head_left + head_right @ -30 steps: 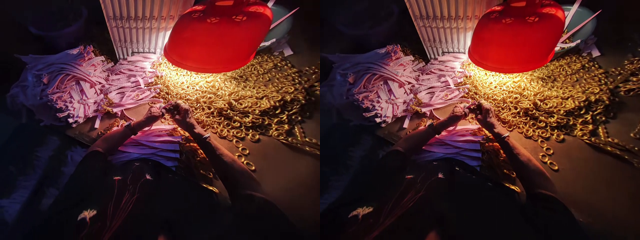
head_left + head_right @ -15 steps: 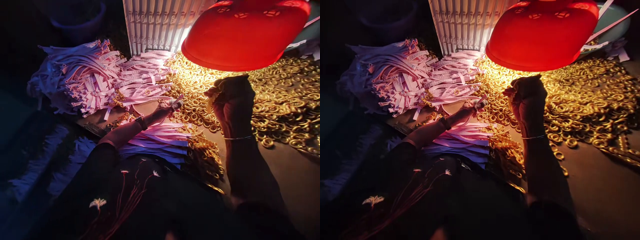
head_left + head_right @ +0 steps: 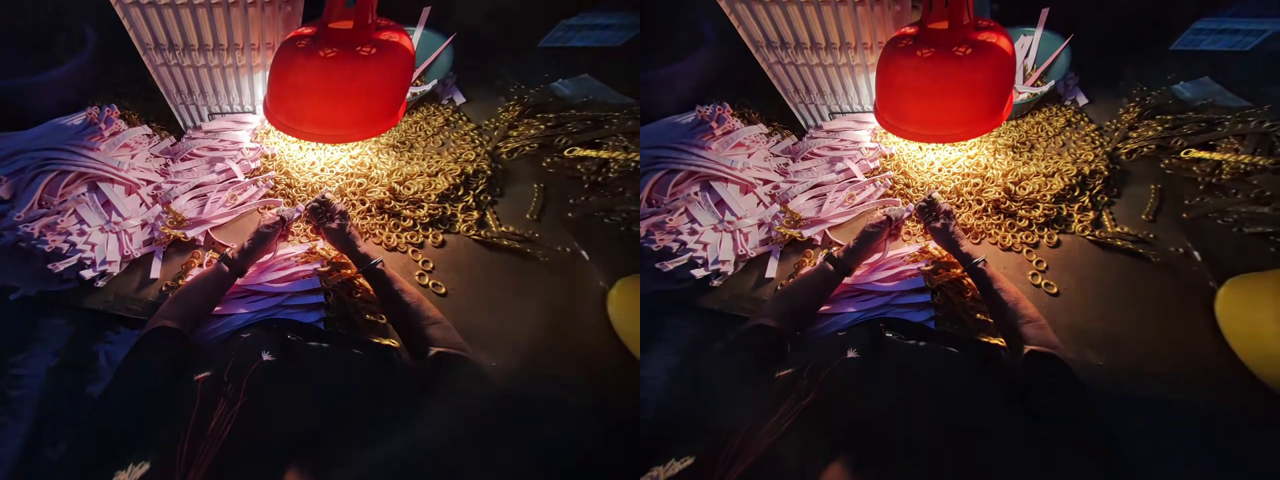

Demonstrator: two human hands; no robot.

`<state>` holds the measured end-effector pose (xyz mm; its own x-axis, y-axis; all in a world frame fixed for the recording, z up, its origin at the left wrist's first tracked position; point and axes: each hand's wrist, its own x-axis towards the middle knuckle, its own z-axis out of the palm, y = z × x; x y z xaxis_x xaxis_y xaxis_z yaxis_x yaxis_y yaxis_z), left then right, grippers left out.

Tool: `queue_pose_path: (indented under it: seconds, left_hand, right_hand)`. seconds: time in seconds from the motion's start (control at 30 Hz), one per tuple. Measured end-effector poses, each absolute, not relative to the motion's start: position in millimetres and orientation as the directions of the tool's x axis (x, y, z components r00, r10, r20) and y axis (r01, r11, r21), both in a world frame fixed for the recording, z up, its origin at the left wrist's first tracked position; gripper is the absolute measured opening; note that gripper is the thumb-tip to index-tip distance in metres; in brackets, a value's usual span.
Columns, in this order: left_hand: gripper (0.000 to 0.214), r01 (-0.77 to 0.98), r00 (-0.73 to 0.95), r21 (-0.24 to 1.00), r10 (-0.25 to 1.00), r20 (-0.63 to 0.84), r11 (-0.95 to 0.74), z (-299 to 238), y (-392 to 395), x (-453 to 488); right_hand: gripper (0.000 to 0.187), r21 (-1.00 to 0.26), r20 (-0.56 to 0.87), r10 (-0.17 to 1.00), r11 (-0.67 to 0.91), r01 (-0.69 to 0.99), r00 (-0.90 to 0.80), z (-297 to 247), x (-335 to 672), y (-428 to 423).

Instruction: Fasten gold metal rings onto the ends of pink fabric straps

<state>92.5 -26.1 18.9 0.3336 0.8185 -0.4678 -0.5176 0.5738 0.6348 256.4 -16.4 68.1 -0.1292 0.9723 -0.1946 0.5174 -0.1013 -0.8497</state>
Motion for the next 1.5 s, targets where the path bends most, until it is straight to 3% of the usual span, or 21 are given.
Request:
queue_pose_path:
  seconds: [0.3,0.6,0.9,1.3,1.5]
  left_hand:
    - [0.041,-0.688,0.489,0.243,0.683,-0.542,0.684,29,-33,94]
    - [0.042,-0.739,0.518,0.125,0.677,-0.522,0.662,33,-39,92]
    - [0.041,-0.684,0.527,0.199,0.664,-0.531,0.702,45,-40,93]
    - [0.048,-0.467,0.459,0.640,0.786,-0.415,0.610,41,-44,95]
    - [0.042,-0.347,0.424,0.773,0.824,-0.377,0.532,58,-33,84]
  right_hand:
    - [0.051,-0.846,-0.068,0.991,0.003,0.533,-0.114,72,242,-23]
    - [0.045,-0.806,0.004,0.994,0.069,0.588,-0.111,63,243,-25]
    - [0.042,-0.780,-0.017,0.992,0.067,0.623,-0.129,56,244,-25]
    - [0.032,-0.762,-0.207,0.927,0.047,0.645,-0.312,79,253,-8]
    - [0.039,-0.749,-0.119,0.946,0.115,0.653,-0.303,85,253,-6]
